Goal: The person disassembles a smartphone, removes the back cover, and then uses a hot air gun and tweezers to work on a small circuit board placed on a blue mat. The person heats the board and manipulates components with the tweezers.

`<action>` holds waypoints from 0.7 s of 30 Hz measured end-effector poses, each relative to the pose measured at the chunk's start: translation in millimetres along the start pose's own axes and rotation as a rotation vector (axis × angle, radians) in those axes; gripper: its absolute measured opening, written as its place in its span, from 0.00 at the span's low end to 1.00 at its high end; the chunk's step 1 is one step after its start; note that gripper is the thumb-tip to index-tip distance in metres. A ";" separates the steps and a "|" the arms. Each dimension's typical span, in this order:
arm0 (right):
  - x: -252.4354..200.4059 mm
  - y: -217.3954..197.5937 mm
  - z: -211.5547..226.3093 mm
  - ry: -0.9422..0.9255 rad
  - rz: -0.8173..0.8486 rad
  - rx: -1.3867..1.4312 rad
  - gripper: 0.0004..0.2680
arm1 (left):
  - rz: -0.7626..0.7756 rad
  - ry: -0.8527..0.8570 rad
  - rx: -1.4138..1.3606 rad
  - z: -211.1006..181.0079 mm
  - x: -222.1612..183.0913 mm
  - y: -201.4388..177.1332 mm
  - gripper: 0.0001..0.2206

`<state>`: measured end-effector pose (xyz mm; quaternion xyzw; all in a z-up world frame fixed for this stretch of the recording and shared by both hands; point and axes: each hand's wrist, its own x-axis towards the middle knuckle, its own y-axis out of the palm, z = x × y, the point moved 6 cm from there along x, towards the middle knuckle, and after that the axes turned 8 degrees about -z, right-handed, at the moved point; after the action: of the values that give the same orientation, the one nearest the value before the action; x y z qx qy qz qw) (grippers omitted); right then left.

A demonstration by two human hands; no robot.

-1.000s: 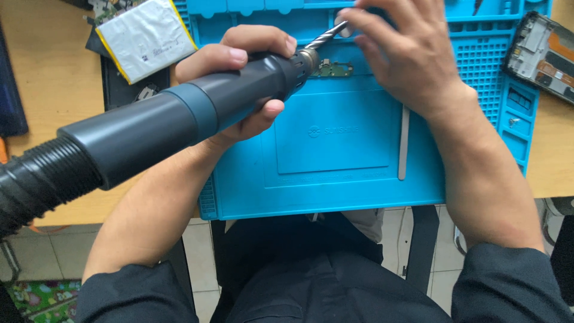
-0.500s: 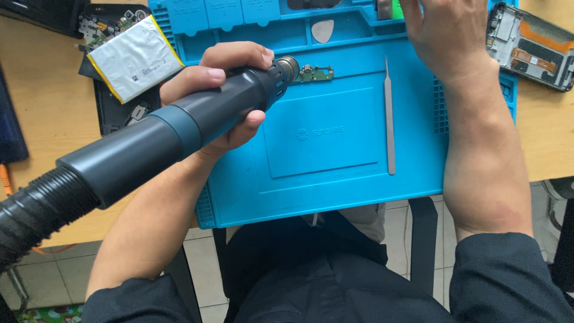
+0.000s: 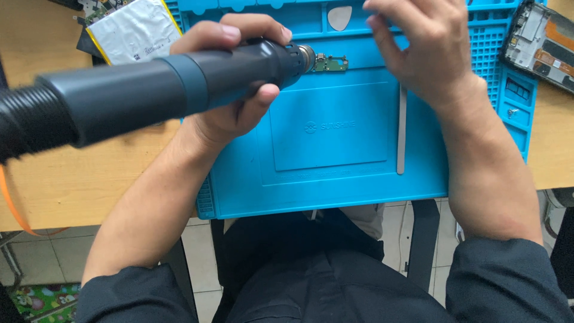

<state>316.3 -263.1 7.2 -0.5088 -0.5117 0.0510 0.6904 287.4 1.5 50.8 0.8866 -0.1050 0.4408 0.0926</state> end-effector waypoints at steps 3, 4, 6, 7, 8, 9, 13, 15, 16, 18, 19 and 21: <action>4.4 3.9 12.8 -0.014 0.059 0.096 0.08 | 0.002 -0.060 0.024 -0.2 3.2 -0.5 0.19; 6.7 7.1 19.3 -0.061 0.108 0.080 0.12 | 0.004 -0.064 0.044 0.5 3.8 -1.0 0.19; 8.3 11.0 27.1 -0.110 0.155 0.068 0.17 | 0.006 -0.070 0.069 1.4 4.6 -1.7 0.18; 7.7 11.9 27.8 -0.096 0.156 0.085 0.15 | 0.002 -0.077 0.061 1.8 4.7 -1.9 0.19; 7.1 12.4 27.8 -0.083 0.157 0.101 0.13 | -0.001 -0.082 0.051 2.5 5.2 -1.6 0.19; 6.4 12.9 28.5 -0.085 0.156 0.103 0.13 | -0.002 -0.082 0.054 2.8 5.1 -2.6 0.19; 6.7 11.8 30.5 -0.078 0.153 0.104 0.17 | 0.032 -0.082 0.078 5.8 3.5 -3.1 0.19; 8.2 11.3 32.2 -0.092 0.144 0.098 0.20 | 0.035 -0.080 0.069 6.4 3.9 -3.2 0.20; 7.9 13.5 32.3 -0.087 0.165 0.083 0.22 | 0.022 -0.075 0.070 5.6 4.6 -3.6 0.20; 8.6 16.9 32.9 -0.079 0.185 0.073 0.24 | 0.010 -0.075 0.072 5.2 5.2 -4.3 0.20; 9.7 18.2 32.9 -0.071 0.185 0.054 0.23 | 0.004 -0.060 0.055 4.2 5.1 -5.0 0.19; 14.4 19.2 31.1 -0.063 0.183 0.029 0.23 | -0.001 -0.040 0.036 1.8 7.2 -6.5 0.19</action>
<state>308.2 -225.2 0.8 -0.5414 -0.4839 0.1375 0.6737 294.8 6.5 55.0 0.8967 -0.0985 0.4249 0.0748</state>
